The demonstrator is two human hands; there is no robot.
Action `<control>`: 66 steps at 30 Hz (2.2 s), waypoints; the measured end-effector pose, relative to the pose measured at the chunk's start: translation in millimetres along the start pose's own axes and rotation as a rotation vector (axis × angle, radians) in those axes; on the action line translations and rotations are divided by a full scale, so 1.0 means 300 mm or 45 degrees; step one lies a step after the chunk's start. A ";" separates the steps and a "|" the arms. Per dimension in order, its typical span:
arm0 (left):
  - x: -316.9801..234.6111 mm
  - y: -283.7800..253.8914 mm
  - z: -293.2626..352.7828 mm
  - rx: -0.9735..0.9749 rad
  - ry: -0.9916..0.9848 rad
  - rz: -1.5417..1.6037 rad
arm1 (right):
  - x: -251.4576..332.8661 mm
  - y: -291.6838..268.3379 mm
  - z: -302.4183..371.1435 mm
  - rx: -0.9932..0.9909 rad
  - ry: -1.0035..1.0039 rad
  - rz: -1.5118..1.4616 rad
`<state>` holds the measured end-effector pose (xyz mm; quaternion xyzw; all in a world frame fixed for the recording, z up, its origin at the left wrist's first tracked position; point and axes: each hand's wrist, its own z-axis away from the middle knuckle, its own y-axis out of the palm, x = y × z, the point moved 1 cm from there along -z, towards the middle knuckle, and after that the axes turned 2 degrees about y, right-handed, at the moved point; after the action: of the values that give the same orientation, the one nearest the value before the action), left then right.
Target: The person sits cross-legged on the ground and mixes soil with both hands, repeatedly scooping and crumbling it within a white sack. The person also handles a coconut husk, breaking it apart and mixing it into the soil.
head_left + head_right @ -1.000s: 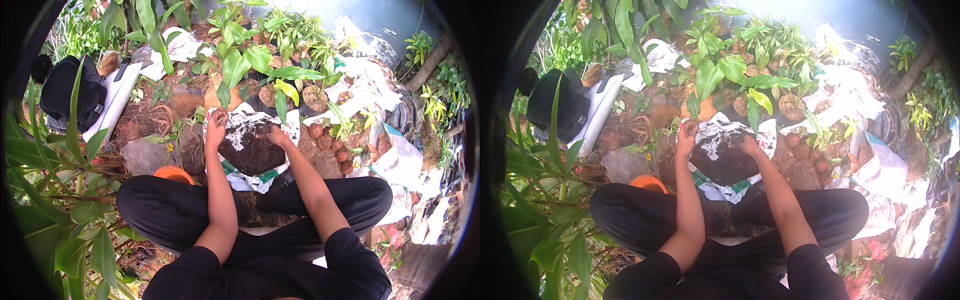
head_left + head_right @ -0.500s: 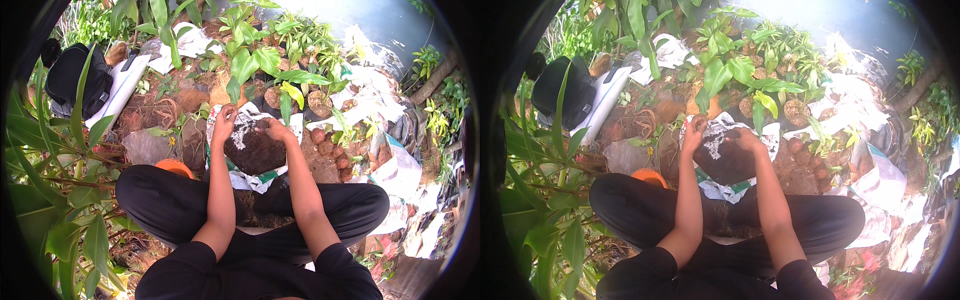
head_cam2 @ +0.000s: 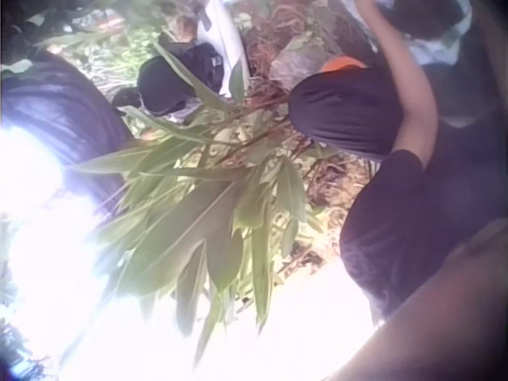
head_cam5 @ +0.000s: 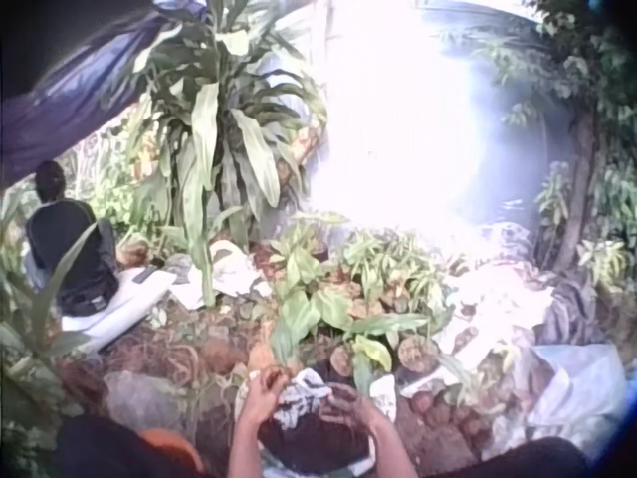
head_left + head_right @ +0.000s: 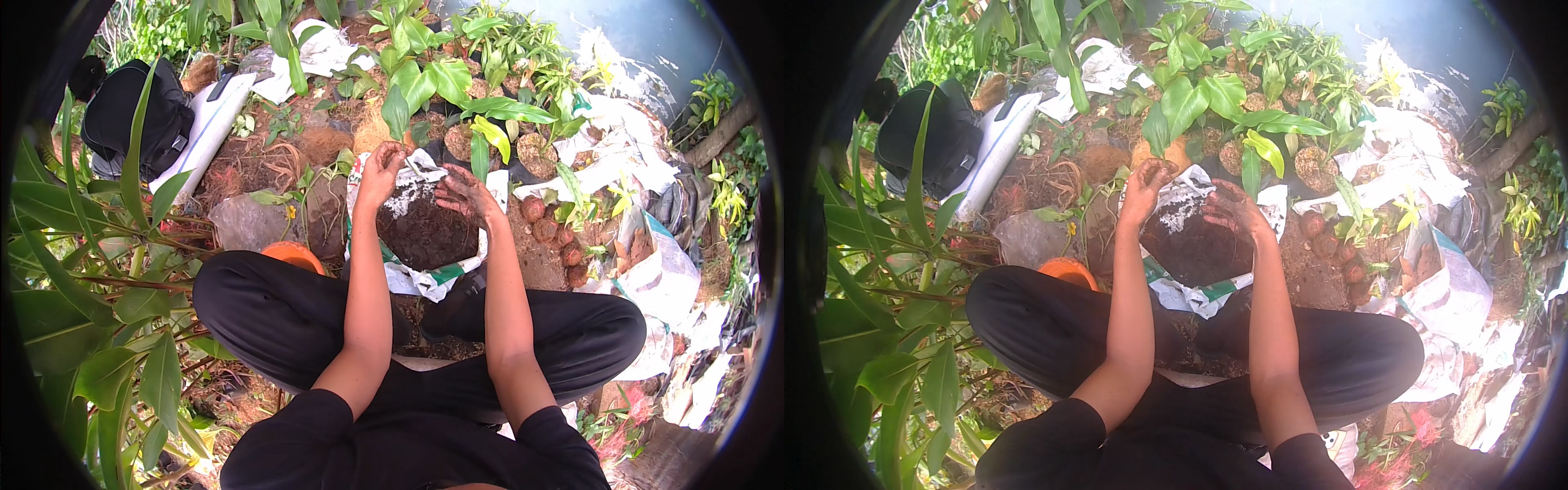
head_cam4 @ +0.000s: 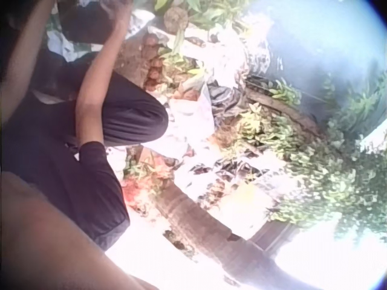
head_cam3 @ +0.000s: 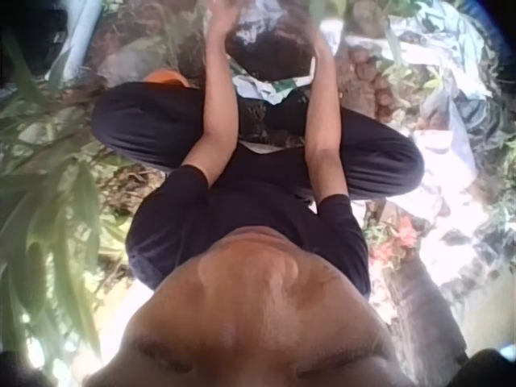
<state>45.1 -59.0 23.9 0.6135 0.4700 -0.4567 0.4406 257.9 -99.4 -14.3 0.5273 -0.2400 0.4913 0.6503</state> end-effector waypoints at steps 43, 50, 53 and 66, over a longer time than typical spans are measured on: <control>0.069 0.123 -0.027 -0.298 0.268 0.153 | 0.017 0.094 -0.023 0.466 -0.109 -0.635; 0.060 0.115 -0.027 -0.300 0.228 0.078 | 0.015 0.079 -0.029 0.573 -0.120 -0.634; 0.055 0.112 -0.026 -0.282 0.236 0.041 | 0.025 0.092 -0.020 0.564 -0.128 -0.605; 0.064 0.132 -0.031 -0.292 0.206 0.044 | -0.021 0.105 -0.070 0.327 -0.193 -0.506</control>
<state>88.0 -53.3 11.5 0.6018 0.5427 -0.3414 0.4763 223.0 -83.7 -12.2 0.6779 -0.1153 0.3393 0.6419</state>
